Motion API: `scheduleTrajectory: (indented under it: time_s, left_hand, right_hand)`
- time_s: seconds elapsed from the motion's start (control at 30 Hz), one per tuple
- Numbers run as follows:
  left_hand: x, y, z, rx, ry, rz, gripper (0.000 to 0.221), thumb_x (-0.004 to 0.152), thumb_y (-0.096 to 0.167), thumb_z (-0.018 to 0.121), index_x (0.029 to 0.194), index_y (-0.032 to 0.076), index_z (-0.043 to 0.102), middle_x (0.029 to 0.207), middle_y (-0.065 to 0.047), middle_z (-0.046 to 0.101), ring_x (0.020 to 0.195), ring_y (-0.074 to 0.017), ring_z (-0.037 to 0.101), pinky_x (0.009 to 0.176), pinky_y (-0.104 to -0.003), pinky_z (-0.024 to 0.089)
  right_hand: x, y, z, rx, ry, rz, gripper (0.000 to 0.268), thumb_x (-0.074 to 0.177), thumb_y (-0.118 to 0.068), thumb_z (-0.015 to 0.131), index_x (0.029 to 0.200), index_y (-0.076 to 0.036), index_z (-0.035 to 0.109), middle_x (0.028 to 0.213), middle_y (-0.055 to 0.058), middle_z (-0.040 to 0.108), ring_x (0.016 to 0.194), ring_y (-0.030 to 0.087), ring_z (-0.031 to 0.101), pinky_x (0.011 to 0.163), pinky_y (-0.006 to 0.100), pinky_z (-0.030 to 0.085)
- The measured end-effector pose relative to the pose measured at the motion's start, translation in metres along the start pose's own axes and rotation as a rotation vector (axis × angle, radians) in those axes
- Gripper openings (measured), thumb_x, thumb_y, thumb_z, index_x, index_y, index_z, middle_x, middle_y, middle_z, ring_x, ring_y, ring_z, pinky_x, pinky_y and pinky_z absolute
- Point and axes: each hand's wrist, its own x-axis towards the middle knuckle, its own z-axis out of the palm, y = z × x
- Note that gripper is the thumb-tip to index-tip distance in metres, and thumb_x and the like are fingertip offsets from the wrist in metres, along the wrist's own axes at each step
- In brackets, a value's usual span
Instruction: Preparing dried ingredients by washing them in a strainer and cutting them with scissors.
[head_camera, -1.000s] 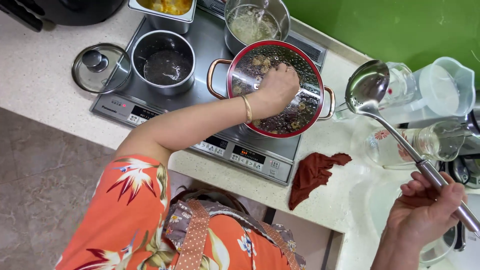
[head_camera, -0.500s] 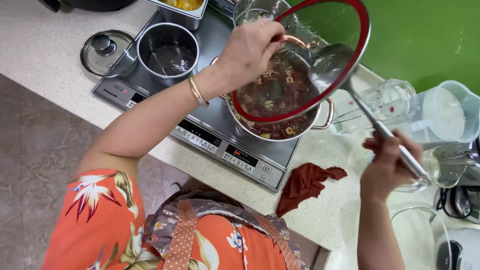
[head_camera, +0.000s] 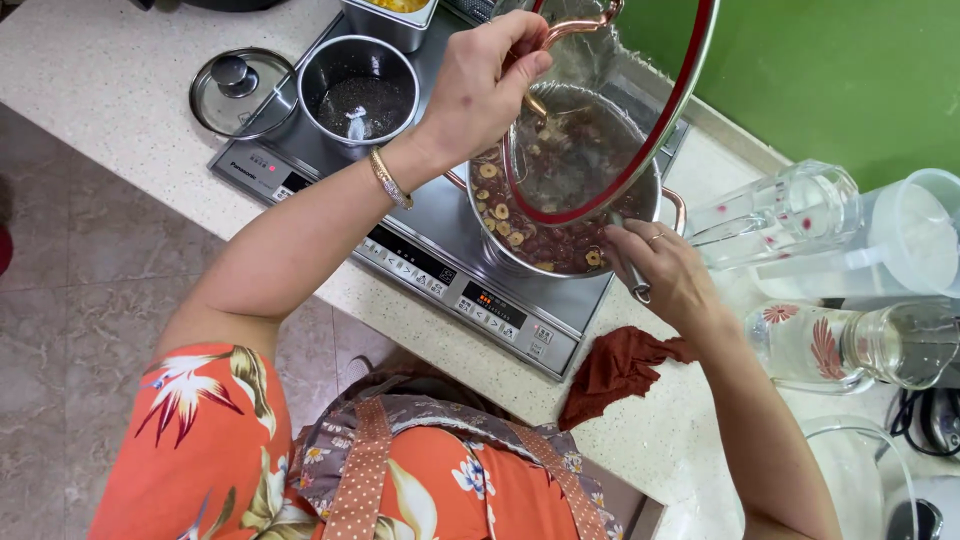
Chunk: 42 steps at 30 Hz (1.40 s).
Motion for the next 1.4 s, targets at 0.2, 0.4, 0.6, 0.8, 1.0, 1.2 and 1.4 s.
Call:
scheduleTrajectory:
  time_s: [0.2,0.4,0.6,0.8,1.0,1.2,1.4]
  left_hand:
    - [0.001,-0.002,-0.009,0.007,0.010,0.006,0.008,0.094,-0.003,0.067,0.102,-0.001,0.067,0.077,-0.001,0.065,0.058,-0.0088,0.050,0.052,-0.024,0.042]
    - [0.001,0.004,-0.014,0.000,-0.025,0.024,0.011,0.094,-0.003,0.067,0.105,-0.002,0.068,0.078,-0.002,0.067,0.058,-0.0094,0.051,0.053,-0.024,0.043]
    - [0.001,0.001,-0.013,-0.034,-0.046,0.018,0.010,0.093,-0.004,0.065,0.103,-0.002,0.066,0.077,-0.002,0.062,0.061,-0.0111,0.050,0.055,-0.025,0.042]
    - [0.004,0.005,-0.013,-0.059,-0.067,0.055,0.009,0.093,-0.005,0.065,0.101,-0.002,0.065,0.078,-0.002,0.061,0.062,-0.0115,0.049,0.056,-0.026,0.043]
    - [0.008,0.003,-0.010,-0.048,-0.082,0.087,0.010,0.093,-0.005,0.068,0.103,-0.003,0.066,0.077,-0.003,0.062,0.060,-0.0108,0.048,0.054,-0.025,0.042]
    - [0.011,0.005,-0.007,-0.039,-0.084,0.120,0.009,0.093,-0.006,0.068,0.102,-0.003,0.069,0.076,-0.003,0.065,0.055,-0.0088,0.046,0.049,-0.023,0.039]
    - [0.009,0.006,-0.005,-0.059,-0.091,0.093,0.010,0.092,-0.008,0.068,0.101,-0.004,0.068,0.078,-0.003,0.064,0.057,-0.0090,0.046,0.051,-0.024,0.039]
  right_hand:
    - [0.000,0.004,-0.018,0.223,-0.006,0.136,0.018,0.089,0.002,0.077,0.104,0.001,0.069,0.087,0.015,0.077,0.070,0.024,0.074,0.052,0.030,0.060]
    - [0.006,-0.020,-0.047,0.419,0.069,0.422,0.006,0.092,0.000,0.075,0.095,0.004,0.071,0.062,0.004,0.062,0.049,0.012,0.045,0.047,0.026,0.033]
    - [0.000,-0.038,-0.017,0.767,0.077,0.692,0.015,0.097,-0.004,0.068,0.111,0.000,0.072,0.077,0.010,0.073,0.062,0.013,0.067,0.054,0.023,0.054]
    - [0.003,-0.075,-0.034,0.455,0.249,0.423,0.024,0.089,0.003,0.074,0.113,0.004,0.072,0.099,0.015,0.074,0.072,0.020,0.065,0.066,0.029,0.051]
    - [-0.019,-0.082,-0.042,0.221,0.316,0.218,0.029,0.088,0.008,0.078,0.117,0.006,0.072,0.122,0.023,0.070,0.088,0.028,0.070,0.076,0.035,0.057]
    - [-0.058,-0.064,-0.006,0.104,0.157,0.097,0.048,0.084,0.001,0.077,0.130,-0.008,0.067,0.143,0.023,0.059,0.120,0.036,0.068,0.104,0.042,0.060]
    - [-0.039,-0.060,-0.004,0.120,-0.020,0.134,0.042,0.077,0.011,0.069,0.115,-0.007,0.073,0.137,0.020,0.064,0.111,0.034,0.067,0.089,0.041,0.063]
